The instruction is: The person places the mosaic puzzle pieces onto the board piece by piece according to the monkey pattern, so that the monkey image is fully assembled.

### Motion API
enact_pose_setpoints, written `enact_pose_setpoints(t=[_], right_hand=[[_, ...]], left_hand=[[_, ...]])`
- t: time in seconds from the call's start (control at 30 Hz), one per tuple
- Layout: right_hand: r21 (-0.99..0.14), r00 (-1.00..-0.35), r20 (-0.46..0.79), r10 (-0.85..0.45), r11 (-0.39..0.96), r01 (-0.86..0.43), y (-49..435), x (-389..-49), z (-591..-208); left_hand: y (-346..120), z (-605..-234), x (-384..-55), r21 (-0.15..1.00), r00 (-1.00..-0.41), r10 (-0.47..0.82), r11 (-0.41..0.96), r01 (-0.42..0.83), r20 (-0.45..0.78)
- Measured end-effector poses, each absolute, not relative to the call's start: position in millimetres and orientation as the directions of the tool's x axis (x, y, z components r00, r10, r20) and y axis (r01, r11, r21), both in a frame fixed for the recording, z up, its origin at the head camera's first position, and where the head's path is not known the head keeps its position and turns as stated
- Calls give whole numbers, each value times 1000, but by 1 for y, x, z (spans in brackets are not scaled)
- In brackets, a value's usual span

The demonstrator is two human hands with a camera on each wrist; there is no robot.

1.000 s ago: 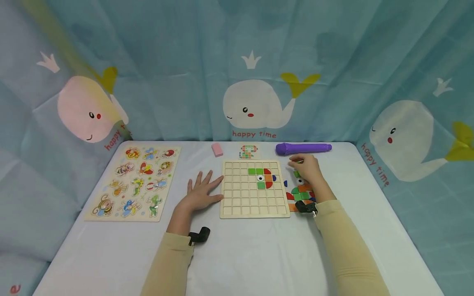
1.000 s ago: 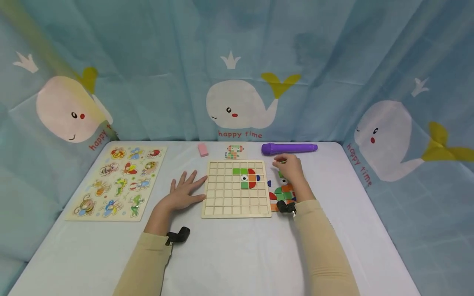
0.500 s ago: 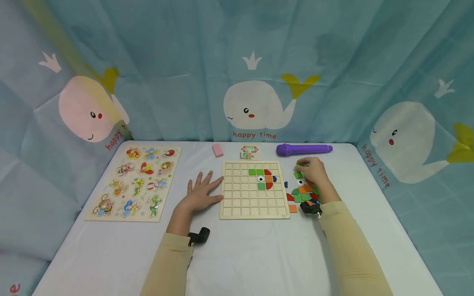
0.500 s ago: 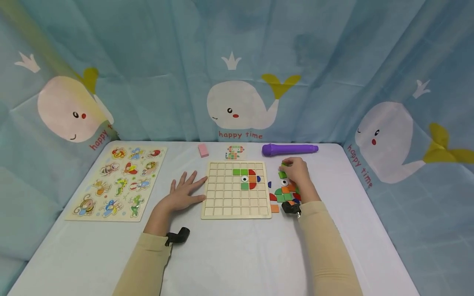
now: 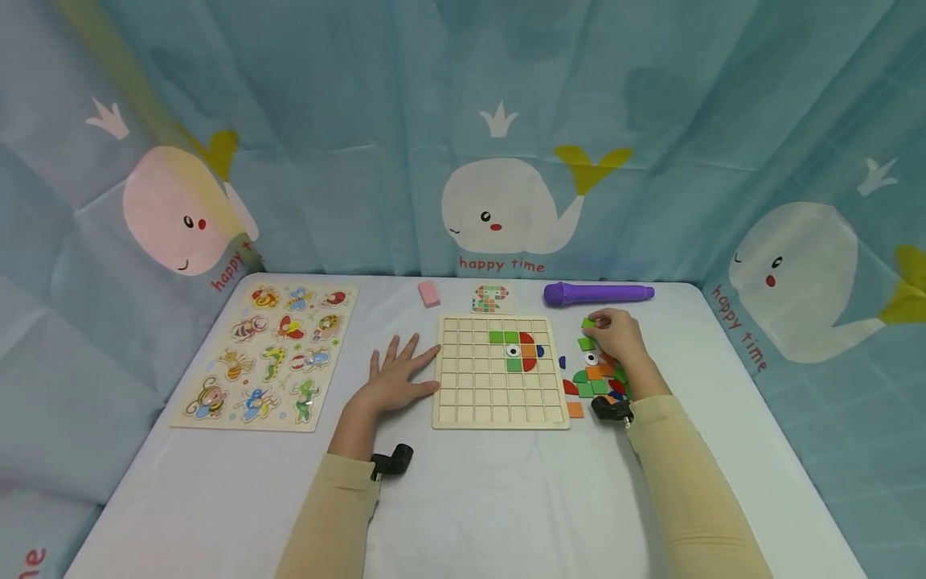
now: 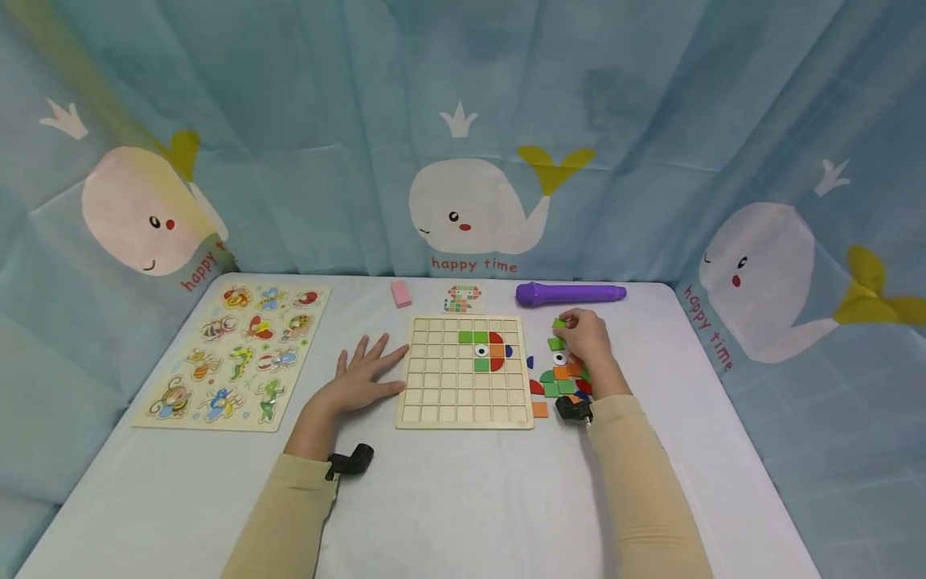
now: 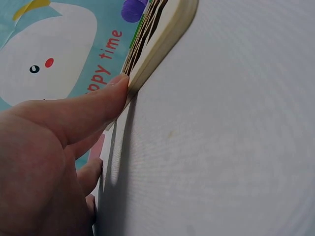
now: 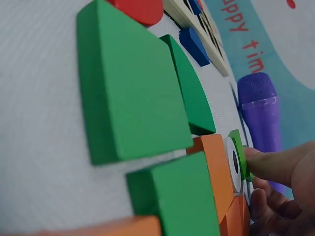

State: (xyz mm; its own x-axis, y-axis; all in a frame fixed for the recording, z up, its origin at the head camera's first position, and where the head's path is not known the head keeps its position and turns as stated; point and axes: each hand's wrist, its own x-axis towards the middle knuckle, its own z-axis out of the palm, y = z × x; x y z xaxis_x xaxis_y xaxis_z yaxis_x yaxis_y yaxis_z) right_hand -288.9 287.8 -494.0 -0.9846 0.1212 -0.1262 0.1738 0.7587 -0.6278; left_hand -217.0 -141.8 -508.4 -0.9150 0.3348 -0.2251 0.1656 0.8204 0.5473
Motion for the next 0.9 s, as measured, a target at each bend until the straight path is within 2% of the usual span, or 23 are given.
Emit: enact_pose_setpoints(t=[0.47,0.7,0.9], right_hand=[[-605,-972,-209,112,766,218,292,-292,-489],[-628,-978,-161,134,750,206,289,-289,-484],[-678,-989,-121,79,722,141,273,-278,-479]], left_hand=[[-141,-504,-217,558,-913,336,815,158,-232],[-140,-507,-216,549,-919,323,821,154,-226],[-141,-507,-216,550,-918,326,821,156,-226]])
